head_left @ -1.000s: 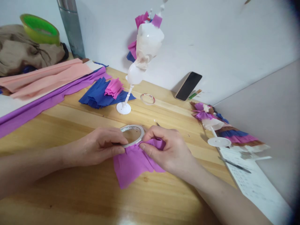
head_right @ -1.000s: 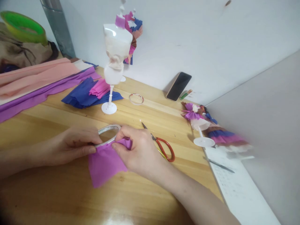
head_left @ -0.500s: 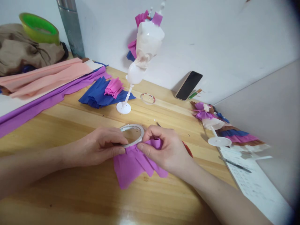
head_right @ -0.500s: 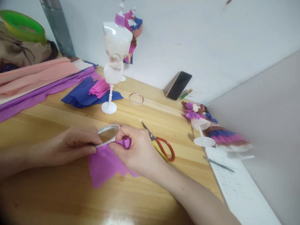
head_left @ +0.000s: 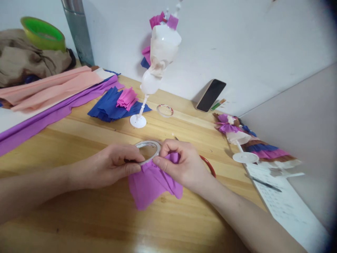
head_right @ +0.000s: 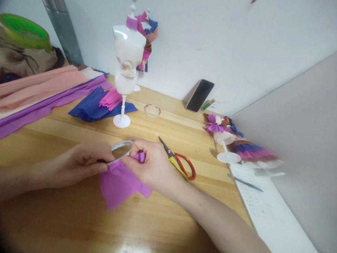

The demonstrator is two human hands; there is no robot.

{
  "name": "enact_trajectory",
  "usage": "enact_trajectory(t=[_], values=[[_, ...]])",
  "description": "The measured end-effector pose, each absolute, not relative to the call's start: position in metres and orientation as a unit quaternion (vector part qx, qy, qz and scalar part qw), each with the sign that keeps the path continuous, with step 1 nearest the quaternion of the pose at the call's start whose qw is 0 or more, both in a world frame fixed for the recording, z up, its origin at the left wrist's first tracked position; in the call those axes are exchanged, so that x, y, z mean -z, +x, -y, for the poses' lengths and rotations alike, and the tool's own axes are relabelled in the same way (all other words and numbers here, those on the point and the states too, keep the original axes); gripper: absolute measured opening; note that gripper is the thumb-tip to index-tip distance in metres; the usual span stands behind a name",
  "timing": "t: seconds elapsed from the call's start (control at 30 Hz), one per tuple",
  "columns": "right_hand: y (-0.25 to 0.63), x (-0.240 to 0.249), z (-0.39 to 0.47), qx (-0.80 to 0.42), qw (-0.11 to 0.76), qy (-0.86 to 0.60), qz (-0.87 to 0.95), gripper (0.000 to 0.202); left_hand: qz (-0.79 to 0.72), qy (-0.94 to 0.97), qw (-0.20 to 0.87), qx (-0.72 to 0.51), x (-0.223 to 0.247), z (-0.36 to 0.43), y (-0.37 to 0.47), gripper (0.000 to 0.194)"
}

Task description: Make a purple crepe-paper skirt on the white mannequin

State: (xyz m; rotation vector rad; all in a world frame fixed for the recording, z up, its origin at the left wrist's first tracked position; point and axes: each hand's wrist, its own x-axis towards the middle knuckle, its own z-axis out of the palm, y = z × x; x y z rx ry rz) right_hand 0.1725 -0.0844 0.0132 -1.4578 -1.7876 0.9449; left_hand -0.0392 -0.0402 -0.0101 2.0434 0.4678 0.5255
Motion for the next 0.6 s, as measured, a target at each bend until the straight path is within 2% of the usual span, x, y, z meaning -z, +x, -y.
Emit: enact_trajectory(t=[0.2, 0.33, 0.5, 0.6], values=[[0.186, -0.022, 0.08, -0.442, 0.343, -0.509, 0.654, 0.046, -0.192, 0.834, 0.464, -0.226, 0.01, 0.034, -0.042, 0.021], [0.194, -0.022, 0.077, -0.459, 0.376, -0.506, 0.626, 0.044, -0.177, 0.856, 0.428, -0.23, 0.01, 0.032, -0.045, 0.022], [0.199, -0.014, 0.071, -0.502, 0.324, -0.489, 0.636, 0.046, -0.171, 0.869, 0.409, -0.222, 0.011, 0.03, -0.047, 0.022], [0.198, -0.007, 0.069, -0.514, 0.332, -0.494, 0.618, 0.042, -0.186, 0.873, 0.384, -0.235, 0.016, 0.028, -0.047, 0.021]])
